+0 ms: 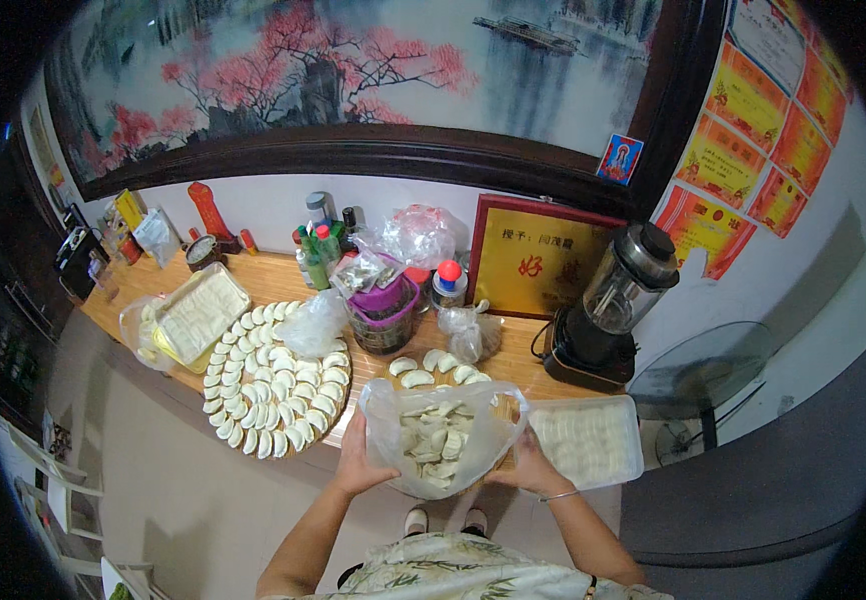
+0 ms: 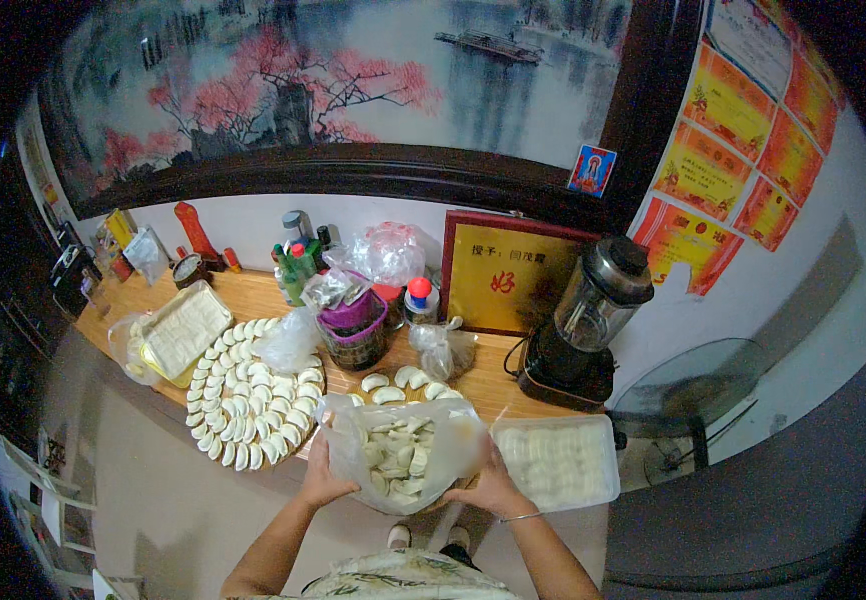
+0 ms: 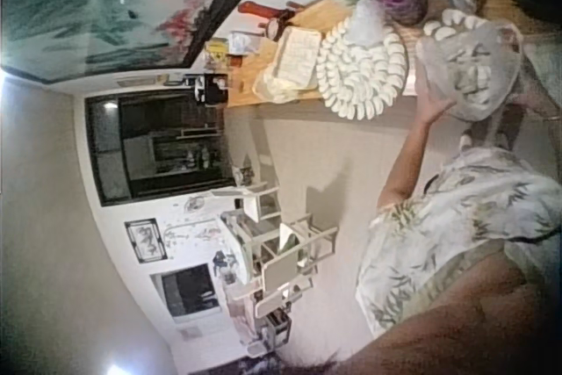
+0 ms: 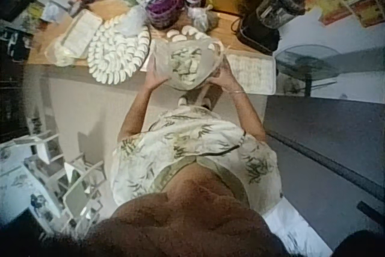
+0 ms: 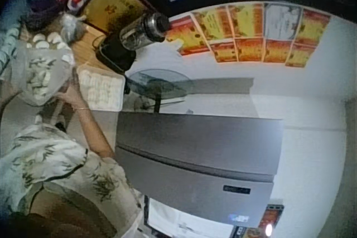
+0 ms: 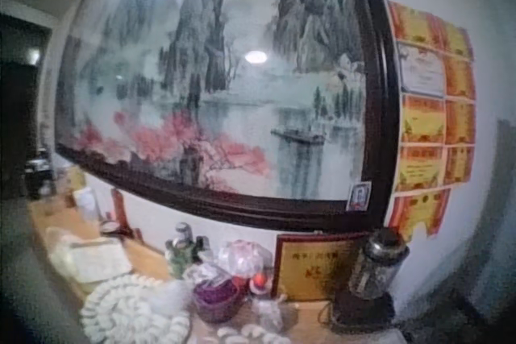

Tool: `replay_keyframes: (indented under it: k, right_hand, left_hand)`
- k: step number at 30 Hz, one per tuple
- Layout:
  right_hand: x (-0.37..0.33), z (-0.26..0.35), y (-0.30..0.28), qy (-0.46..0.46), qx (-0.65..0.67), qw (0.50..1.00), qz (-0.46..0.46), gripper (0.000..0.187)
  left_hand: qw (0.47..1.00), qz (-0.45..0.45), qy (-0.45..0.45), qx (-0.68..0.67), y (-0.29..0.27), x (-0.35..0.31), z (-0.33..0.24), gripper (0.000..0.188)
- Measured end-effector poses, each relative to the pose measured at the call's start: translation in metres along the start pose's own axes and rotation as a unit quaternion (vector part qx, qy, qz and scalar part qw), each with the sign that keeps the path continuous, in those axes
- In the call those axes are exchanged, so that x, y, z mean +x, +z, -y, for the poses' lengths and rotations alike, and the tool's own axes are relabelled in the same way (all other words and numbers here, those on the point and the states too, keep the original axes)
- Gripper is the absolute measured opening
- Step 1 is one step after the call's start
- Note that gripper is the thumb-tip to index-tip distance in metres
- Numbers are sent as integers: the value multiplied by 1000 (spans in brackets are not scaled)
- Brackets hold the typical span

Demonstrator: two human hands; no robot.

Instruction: The person transfers dumplings into a tray and then places a bag of dumplings into a freezer drawer.

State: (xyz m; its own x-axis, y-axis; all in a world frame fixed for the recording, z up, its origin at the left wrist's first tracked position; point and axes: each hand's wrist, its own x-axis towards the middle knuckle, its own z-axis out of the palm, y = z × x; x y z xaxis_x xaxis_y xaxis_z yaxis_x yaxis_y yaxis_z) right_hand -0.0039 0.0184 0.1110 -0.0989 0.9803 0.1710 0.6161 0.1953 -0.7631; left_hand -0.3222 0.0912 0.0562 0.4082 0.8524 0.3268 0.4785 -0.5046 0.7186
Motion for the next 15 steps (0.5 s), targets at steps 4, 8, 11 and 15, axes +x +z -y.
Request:
replay_keyframes:
  k: [4,8,11,15]
  right_hand:
    - [22,-27,47,70,-69,995,-2,75]
    - [57,-143,118,163,75,982,-56,47]
    - [55,-212,140,28,143,988,-45,31]
    - [55,-183,148,25,124,991,-46,27]
  left_hand:
    - [992,55,59,93,3,23,-3,111]
    - [968,158,-43,192,45,47,19,65]
    - [965,167,-91,182,56,49,39,32]
    - [994,-34,-79,-64,70,25,48,24]
